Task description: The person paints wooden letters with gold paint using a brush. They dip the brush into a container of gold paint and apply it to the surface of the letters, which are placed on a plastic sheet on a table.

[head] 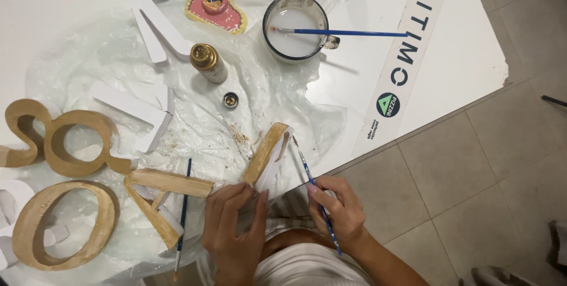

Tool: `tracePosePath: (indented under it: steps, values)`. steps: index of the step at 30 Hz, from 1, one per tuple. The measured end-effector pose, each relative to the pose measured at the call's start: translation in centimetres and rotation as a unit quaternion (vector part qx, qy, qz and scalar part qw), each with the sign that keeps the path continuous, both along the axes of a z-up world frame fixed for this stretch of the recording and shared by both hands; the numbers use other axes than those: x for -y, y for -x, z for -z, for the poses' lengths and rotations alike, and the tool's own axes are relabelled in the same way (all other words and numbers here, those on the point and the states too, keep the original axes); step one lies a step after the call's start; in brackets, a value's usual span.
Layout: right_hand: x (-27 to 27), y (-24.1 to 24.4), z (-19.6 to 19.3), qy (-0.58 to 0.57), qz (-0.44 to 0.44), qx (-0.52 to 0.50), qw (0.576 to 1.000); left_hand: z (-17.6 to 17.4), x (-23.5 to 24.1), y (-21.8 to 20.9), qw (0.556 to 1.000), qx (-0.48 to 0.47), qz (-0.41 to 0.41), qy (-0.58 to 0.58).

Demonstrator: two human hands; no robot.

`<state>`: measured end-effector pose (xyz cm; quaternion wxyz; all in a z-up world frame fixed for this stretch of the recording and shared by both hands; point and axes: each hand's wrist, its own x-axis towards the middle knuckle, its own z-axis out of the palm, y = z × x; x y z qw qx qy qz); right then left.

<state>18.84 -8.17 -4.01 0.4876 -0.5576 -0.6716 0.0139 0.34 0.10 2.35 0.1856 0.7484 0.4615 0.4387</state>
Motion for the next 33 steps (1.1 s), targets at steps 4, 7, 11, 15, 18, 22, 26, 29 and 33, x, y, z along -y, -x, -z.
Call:
tracePosePath:
  steps: [4,7,11,15,18,22,26,29,33]
  values:
    - [-0.5,0.6,-0.4,0.001,-0.009,0.025,1.000,0.2,0.0,-0.1,1.000,-0.005,-0.004,-0.004]
    - [-1.0,1.2,-1.4,-0.016,-0.029,0.025,0.999,0.3,0.1,0.0,1.000,-0.003,-0.004,0.004]
    - [-0.7,1.2,-2.4,-0.011,-0.048,0.026,0.998,0.1,0.0,-0.2,1.000,0.000,-0.006,-0.002]
    - [1.9,-1.0,0.6,-0.077,-0.043,-0.021,0.996,0.4,0.2,-0.2,1.000,-0.007,-0.013,-0.007]
    - [1.3,-1.1,-2.3,-0.047,0.015,-0.152,0.987,1.1,0.6,0.0,1.000,-0.013,-0.016,-0.015]
    - [0.3,-0.2,-4.2,0.026,0.013,-0.458,0.889,1.5,0.9,0.4,0.999,-0.036,0.004,-0.022]
    - [0.0,-0.4,-2.8,0.045,-0.035,-0.521,0.851,0.6,0.6,0.1,0.998,-0.016,-0.004,-0.054]
    - [-0.2,-0.2,-1.9,0.002,-0.047,-0.455,0.889,0.1,0.6,0.3,0.998,-0.010,0.024,-0.052]
    - [-0.3,0.4,-1.4,0.004,-0.066,-0.407,0.911,0.2,0.7,0.5,0.998,-0.013,0.039,-0.049]
